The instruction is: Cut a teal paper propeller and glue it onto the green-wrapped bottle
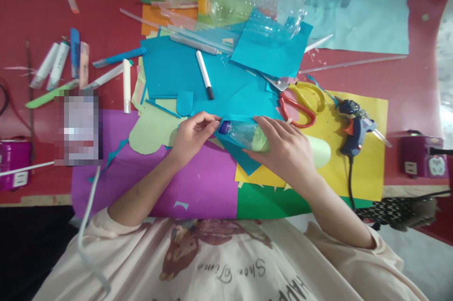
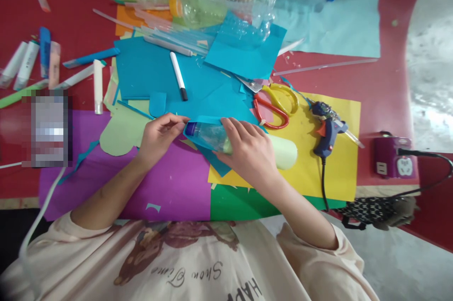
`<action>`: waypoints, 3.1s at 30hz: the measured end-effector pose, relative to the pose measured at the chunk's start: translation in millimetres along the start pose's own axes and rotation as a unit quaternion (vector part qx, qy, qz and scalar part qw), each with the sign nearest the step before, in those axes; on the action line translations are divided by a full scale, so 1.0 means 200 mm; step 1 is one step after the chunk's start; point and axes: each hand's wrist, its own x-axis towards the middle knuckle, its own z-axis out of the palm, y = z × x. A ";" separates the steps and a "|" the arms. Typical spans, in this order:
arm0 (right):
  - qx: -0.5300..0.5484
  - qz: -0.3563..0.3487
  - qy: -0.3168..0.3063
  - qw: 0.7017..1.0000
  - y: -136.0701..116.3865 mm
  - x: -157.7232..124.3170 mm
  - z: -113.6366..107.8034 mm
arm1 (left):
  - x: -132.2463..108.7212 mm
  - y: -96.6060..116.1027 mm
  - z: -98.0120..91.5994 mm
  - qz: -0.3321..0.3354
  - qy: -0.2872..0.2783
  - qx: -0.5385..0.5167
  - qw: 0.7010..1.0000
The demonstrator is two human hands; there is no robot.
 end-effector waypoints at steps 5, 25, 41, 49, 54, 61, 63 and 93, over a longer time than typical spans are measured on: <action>0.005 0.012 -0.015 1.000 -0.01 0.01 0.00 | 0.00 0.00 0.00 -0.003 0.008 0.000 1.000; -0.014 0.010 0.009 1.000 -0.01 -0.01 0.04 | 0.01 -0.01 -0.01 -0.029 0.007 -0.031 0.999; -0.007 -0.003 0.021 1.000 -0.03 -0.02 0.05 | 0.03 0.00 0.00 -0.021 -0.024 -0.006 0.999; 0.001 0.000 0.005 1.000 -0.03 -0.02 0.05 | 0.03 -0.01 0.00 0.032 -0.063 0.027 0.997; 0.007 0.014 -0.002 1.000 -0.03 -0.02 0.05 | 0.02 -0.02 0.00 0.051 -0.070 0.051 0.995; -0.016 0.008 0.015 1.000 -0.03 -0.01 0.04 | 0.00 -0.05 0.01 0.072 -0.046 0.084 0.993; -0.015 0.011 0.009 1.000 -0.03 -0.01 0.04 | 0.00 -0.05 0.01 0.079 -0.043 0.095 0.991; -0.019 -0.027 0.034 0.999 -0.03 -0.03 0.05 | 0.03 -0.08 -0.02 0.070 -0.110 -0.022 0.991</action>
